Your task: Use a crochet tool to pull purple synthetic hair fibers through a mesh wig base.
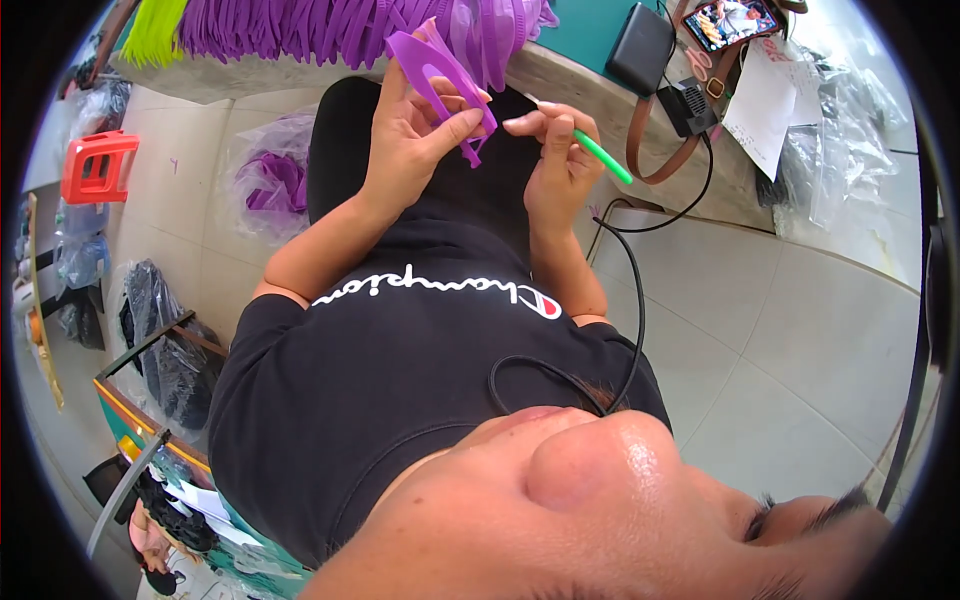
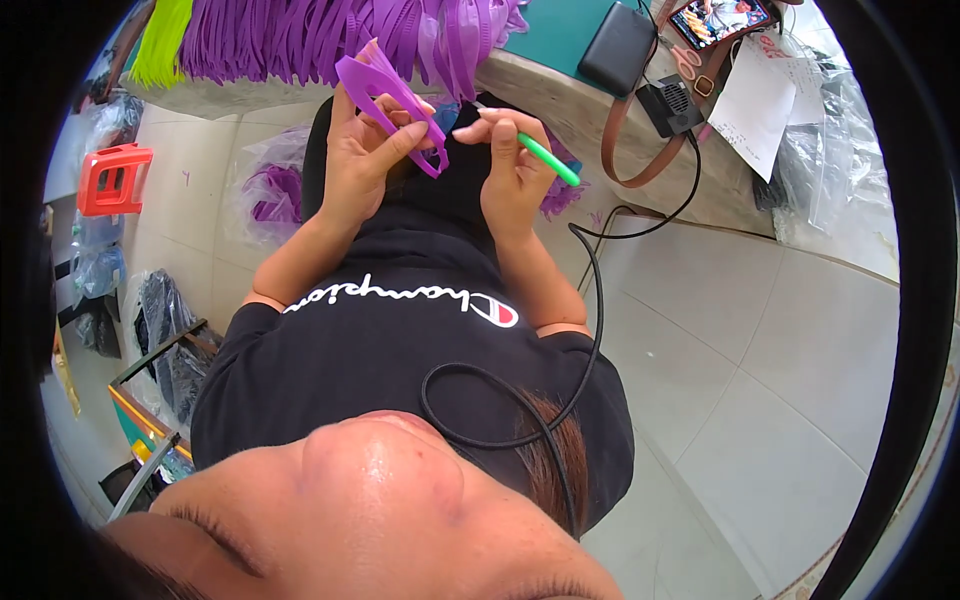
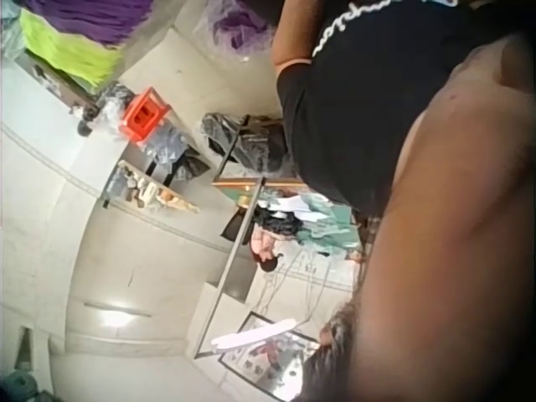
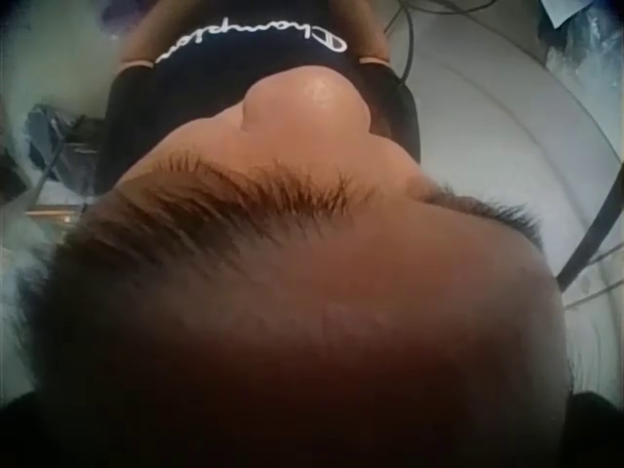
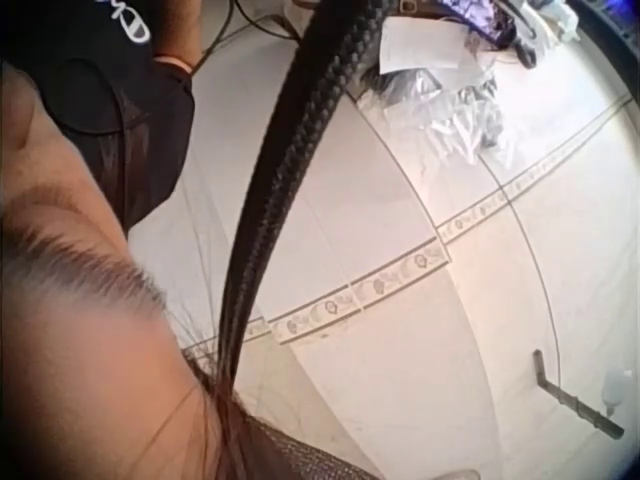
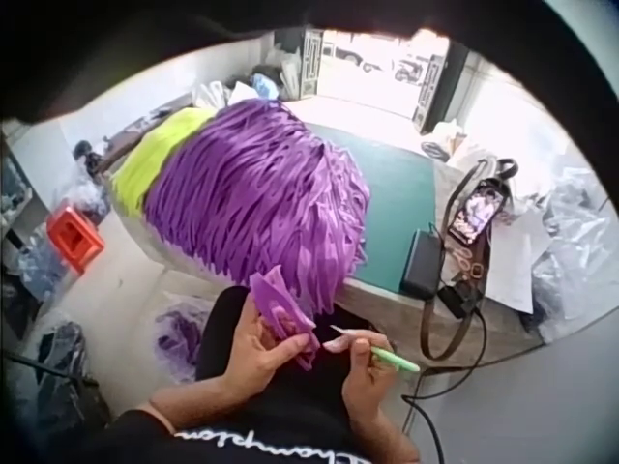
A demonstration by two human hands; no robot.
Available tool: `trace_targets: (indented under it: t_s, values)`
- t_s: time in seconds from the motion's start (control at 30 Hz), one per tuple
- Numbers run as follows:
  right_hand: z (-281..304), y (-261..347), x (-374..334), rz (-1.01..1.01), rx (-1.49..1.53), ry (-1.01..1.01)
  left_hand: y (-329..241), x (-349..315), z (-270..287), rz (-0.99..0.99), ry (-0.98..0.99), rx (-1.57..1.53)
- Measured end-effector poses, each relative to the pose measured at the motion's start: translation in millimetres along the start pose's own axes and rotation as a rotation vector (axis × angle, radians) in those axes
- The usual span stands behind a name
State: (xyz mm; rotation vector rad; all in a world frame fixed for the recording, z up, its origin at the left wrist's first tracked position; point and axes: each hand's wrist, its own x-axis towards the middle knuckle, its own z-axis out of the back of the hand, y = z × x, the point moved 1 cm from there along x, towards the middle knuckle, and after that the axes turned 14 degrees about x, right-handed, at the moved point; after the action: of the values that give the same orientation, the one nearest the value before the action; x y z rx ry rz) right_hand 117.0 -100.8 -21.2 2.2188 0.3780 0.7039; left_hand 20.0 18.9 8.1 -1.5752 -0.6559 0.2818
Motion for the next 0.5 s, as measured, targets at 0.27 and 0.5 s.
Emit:
trace_targets:
  t_s: [0.27, 0.5]
  values:
    - [-2.6, 3.3, 5.4, -0.308, 0.130, 0.286, -4.7, 9.0, 18.4, 0.271, 0.067, -0.318]
    - [6.7, 9.5, 14.5, 0.031, -0.082, 0.285, -3.9, 11.6, 26.7, 0.191, -0.078, -0.272]
